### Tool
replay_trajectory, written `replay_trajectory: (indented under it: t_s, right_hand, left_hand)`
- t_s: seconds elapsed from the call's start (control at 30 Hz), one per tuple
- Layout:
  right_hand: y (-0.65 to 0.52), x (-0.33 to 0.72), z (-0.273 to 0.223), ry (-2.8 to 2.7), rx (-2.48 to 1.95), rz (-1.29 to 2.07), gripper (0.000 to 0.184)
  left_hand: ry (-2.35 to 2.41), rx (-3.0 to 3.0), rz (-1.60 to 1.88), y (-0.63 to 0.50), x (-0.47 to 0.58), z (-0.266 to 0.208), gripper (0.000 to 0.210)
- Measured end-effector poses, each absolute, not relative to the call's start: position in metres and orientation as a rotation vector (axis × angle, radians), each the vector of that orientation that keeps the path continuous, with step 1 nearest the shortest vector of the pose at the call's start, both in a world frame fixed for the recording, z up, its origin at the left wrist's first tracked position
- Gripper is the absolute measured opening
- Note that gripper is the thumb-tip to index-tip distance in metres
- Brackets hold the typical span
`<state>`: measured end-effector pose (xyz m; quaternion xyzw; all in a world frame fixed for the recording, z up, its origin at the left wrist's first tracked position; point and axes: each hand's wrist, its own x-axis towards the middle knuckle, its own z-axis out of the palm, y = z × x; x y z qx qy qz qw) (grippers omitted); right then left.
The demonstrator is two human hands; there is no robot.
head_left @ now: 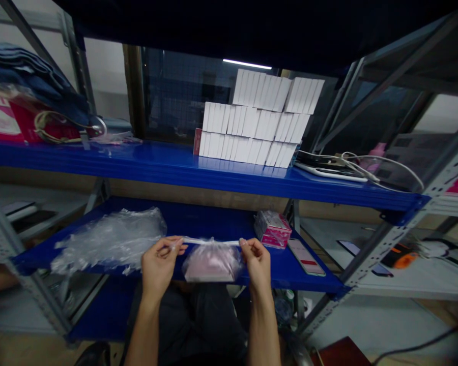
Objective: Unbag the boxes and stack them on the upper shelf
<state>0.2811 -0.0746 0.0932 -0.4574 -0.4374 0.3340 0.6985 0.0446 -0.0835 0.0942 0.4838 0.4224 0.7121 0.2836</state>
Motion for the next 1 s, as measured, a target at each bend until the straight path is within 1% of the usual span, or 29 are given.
replay_trajectory:
  t_s: [0.1,0.23,0.3,0.37,0.43,0.5,0.53,0.6,0.67,0.73,0.8,0.9,1.0]
  right_hand:
    - [-0.059,0.29,0.068,-0.856,-1.065,0.711,0.051]
    - [-0.043,0.283,0.038,-0.708,-1.105,0.856,0.058]
    - [-0.04,0.282,0.026,-0.705,-1.184,0.868,0.061]
    - [-0.038,0.285,0.02,-0.771,-1.327,0.726,0.055]
    - [-0.039,0.287,0.018,-0.872,-1.459,0.51,0.049]
    - [-0.041,0.281,0.021,-0.995,-1.538,0.379,0.053]
    - [-0.042,0.275,0.023,-1.065,-1.574,0.381,0.057]
    - [-0.045,0.259,0.026,-1.231,-1.663,0.475,0.061]
    - [-0.048,0.241,0.028,-1.365,-1.728,0.552,0.061]
    - [-0.051,0.225,0.03,-1.392,-1.708,0.558,0.062]
    - [-0.053,0.216,0.033,-1.338,-1.587,0.573,0.062]
    - [-0.054,0.211,0.037,-1.258,-1.338,0.613,0.057]
    - [-0.054,0.211,0.042,-1.217,-1.18,0.583,0.058]
  left_hand:
    - [1.166,1.148,1.943,-0.073,0.042,0.081,0.035]
    - [1.177,1.123,1.809,-0.058,0.053,0.056,0.036]
    - [1.215,1.139,1.731,-0.051,0.055,0.041,0.036]
    - [1.324,1.185,1.665,-0.046,0.053,0.028,0.035]
    - [1.497,1.267,1.588,-0.045,0.05,0.02,0.033]
    - [1.67,1.351,1.466,-0.045,0.051,0.018,0.04]
    - [1.73,1.381,1.394,-0.046,0.054,0.019,0.046]
    - [1.771,1.423,1.254,-0.049,0.064,0.023,0.058]
    - [1.747,1.472,1.172,-0.051,0.078,0.026,0.064]
    - [1.684,1.481,1.182,-0.052,0.092,0.027,0.066]
    - [1.577,1.4,1.301,-0.052,0.105,0.028,0.064]
    - [1.45,1.197,1.486,-0.055,0.117,0.031,0.055]
    - [1.479,1.117,1.57,-0.06,0.123,0.039,0.047]
